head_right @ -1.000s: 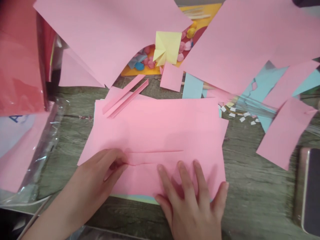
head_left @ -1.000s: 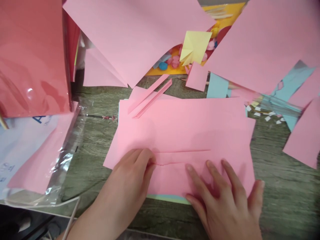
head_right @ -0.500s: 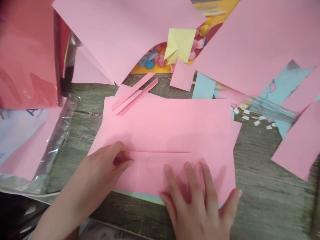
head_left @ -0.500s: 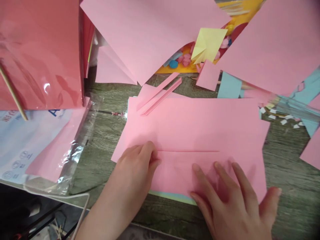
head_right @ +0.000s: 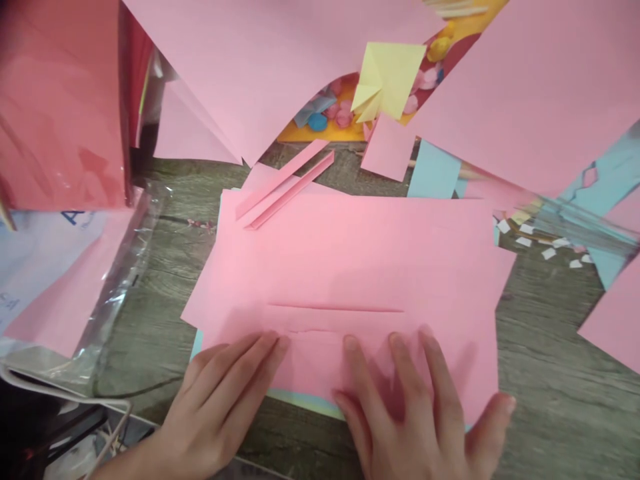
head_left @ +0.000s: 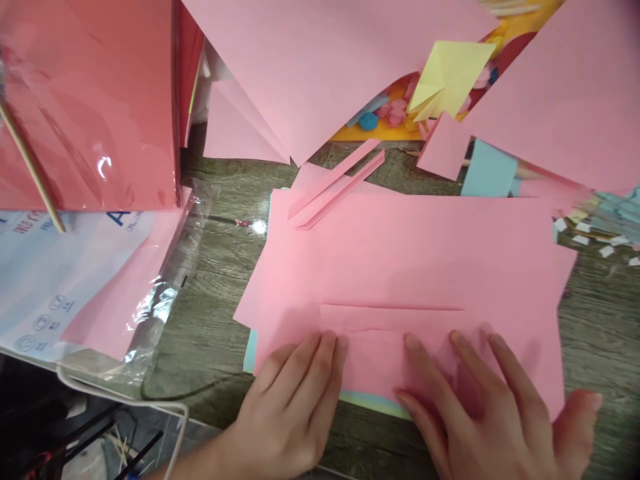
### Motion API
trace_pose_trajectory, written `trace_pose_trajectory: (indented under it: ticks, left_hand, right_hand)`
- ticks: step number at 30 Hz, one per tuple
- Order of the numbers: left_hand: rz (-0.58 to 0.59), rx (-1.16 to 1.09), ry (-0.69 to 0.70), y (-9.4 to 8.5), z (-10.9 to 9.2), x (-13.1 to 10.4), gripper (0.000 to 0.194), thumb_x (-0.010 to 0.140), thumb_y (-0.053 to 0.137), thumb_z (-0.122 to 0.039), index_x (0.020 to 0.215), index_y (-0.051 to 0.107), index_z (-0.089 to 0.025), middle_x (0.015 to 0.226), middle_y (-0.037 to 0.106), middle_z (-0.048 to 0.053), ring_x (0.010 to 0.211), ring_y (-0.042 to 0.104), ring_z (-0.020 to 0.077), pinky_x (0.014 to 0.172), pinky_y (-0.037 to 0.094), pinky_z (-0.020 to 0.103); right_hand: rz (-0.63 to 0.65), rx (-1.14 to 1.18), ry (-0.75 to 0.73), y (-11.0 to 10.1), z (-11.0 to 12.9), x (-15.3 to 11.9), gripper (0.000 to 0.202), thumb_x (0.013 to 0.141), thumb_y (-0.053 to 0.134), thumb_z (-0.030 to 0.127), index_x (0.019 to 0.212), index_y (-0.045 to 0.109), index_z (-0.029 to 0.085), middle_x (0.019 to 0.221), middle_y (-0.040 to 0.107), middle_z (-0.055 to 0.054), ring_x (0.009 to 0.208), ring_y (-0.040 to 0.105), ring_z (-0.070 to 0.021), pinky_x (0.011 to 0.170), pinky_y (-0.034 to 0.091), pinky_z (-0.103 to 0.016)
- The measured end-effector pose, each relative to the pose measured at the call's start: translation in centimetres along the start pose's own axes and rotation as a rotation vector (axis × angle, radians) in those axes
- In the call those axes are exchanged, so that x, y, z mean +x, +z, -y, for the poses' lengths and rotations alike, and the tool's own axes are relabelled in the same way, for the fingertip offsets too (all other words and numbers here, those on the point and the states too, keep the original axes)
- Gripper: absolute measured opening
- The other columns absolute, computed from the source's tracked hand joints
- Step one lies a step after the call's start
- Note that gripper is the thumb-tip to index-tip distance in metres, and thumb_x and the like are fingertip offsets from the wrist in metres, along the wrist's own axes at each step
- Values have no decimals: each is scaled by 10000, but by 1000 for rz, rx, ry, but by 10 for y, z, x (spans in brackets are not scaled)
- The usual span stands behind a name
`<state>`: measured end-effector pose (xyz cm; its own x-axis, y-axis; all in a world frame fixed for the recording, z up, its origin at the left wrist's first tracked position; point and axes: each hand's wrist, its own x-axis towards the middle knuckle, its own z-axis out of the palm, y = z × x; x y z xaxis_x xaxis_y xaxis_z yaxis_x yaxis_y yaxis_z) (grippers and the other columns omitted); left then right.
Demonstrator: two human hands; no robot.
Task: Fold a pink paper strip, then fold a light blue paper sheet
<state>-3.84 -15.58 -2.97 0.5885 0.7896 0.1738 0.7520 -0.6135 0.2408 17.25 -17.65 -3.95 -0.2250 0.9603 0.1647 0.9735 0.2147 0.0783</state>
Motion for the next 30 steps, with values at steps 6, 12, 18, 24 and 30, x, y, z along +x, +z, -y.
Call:
trace_pose_trajectory:
  ticks: [6,12,18,24,30]
  left_hand:
    - [31,84,-195,2,-17,-3,344,872,443,-193,1184,578,-137,1129,648,70,1082,524,232,812,311,360]
    - [77,137,-379,2,-29,2,349,887,471,-338,1228,527,-293,1121,658,-27,1012,555,216,725,290,360]
    - [131,153,-390,3,-30,0,421,879,415,-500,1259,496,-337,1164,630,-16,979,548,245,722,311,397]
    - [137,209,-370,5,-32,-2,460,864,460,-477,1288,481,-301,1178,617,12,984,505,248,717,297,403]
    - [152,235,-371,4,-35,0,468,858,452,-515,1278,491,-312,1184,614,9,979,504,252,724,301,411]
  right_hand:
    - [-22,-18,9,1,1,-1,502,852,493,478,1325,425,322,1252,550,-122,1184,473,-359,956,255,-674]
    - [-17,-14,6,2,2,-2,510,844,490,501,1315,443,313,1272,538,-120,1170,486,-360,958,259,-664]
    - [0,-18,-7,3,0,-4,554,834,466,543,1322,443,282,1283,525,-137,1186,467,-368,973,234,-660]
    - [41,9,15,2,1,-6,548,829,475,535,1321,440,296,1299,511,-134,1199,452,-369,984,219,-648]
    - [90,76,126,-4,8,-4,485,859,434,520,1297,460,314,1319,494,-126,1245,402,-351,1005,187,-639]
